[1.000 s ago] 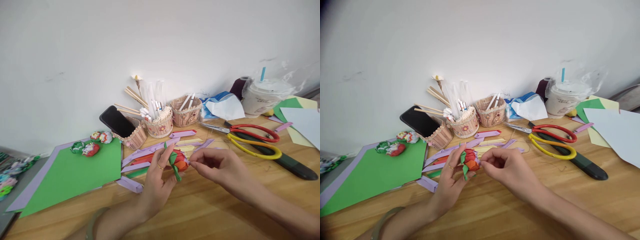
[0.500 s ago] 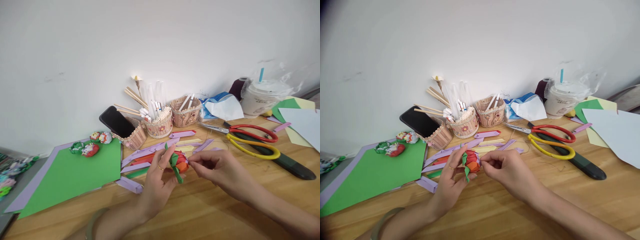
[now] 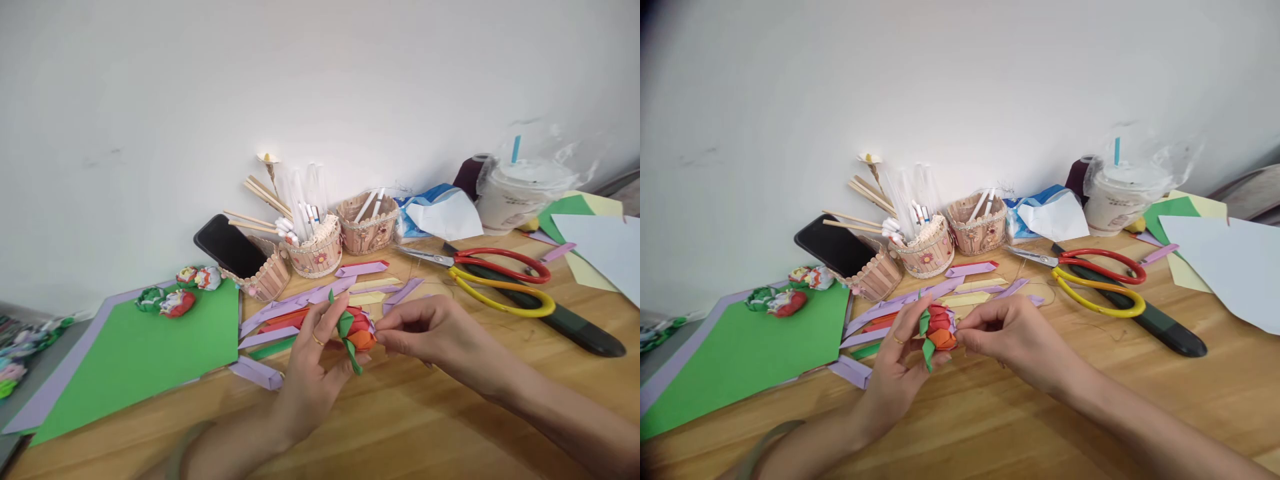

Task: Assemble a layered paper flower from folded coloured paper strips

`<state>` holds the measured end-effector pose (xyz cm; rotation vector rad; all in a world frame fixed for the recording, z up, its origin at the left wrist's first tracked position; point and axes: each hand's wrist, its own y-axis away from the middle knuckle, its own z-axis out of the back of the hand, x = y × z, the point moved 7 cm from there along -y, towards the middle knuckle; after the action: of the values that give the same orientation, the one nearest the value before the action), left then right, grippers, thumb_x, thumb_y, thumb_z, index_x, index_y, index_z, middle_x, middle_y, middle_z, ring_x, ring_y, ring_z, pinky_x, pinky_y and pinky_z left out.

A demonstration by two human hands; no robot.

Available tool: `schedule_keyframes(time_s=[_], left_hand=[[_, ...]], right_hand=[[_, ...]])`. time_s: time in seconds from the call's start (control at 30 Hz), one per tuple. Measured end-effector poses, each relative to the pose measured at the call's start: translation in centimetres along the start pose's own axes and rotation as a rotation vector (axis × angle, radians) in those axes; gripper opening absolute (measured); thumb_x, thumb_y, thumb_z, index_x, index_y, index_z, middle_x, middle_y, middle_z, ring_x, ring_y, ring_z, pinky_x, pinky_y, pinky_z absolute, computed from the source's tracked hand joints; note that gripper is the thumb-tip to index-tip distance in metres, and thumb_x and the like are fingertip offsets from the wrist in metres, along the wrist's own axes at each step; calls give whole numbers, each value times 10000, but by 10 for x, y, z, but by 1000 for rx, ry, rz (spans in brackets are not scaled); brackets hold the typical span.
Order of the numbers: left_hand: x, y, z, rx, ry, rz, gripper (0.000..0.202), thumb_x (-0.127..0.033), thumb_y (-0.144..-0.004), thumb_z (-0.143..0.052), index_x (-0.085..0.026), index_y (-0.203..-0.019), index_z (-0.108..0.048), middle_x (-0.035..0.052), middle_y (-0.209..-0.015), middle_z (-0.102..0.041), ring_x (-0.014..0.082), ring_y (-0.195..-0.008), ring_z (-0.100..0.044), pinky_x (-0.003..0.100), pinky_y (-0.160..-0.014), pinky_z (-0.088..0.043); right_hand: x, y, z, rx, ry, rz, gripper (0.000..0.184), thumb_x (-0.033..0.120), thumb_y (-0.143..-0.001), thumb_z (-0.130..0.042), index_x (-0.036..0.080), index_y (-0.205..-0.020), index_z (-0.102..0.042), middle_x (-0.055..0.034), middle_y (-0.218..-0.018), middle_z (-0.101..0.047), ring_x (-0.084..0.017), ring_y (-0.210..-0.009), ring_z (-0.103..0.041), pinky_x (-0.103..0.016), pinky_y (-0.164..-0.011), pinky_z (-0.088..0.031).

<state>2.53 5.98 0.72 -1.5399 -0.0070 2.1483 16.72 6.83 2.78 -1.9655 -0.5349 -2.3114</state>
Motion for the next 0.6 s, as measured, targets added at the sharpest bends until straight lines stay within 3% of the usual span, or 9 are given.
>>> schedule_keyframes(time_s=[0.2, 0.43, 0.6], left_hand=[[4, 1, -1, 15, 1, 23, 675, -204, -781, -613, -450, -1325, -300, 2, -1332, -354, 195, -1204, -388, 319, -949, -406], [1, 2, -1, 21, -35, -40, 677, -195, -787, -602, -465, -1323, -288, -5, -1305, -394, 190, -1167, -428, 360, -982, -376], [2, 3, -1, 16, -36, -28, 680, -210, -782, -611, -466, -1323, -289, -3, -1308, -394, 196, -1156, -441, 375, -984, -376]], right_hand=[[-4, 1, -1, -2, -57, -59, 182, 332, -556, -760, 165, -592, -698, 1, -552, -605, -106, -519, -456, -238, -496, -318], [8, -2, 3, -62, 46, 114, 245, 410, -544, -774, 195, -501, -665, 30, -538, -434, -145, -652, -438, -304, -683, -351], [8, -3, 2, -65, 43, 135, 267, 421, -544, -778, 194, -504, -642, 15, -615, -445, -164, -713, -435, -296, -658, -339]])
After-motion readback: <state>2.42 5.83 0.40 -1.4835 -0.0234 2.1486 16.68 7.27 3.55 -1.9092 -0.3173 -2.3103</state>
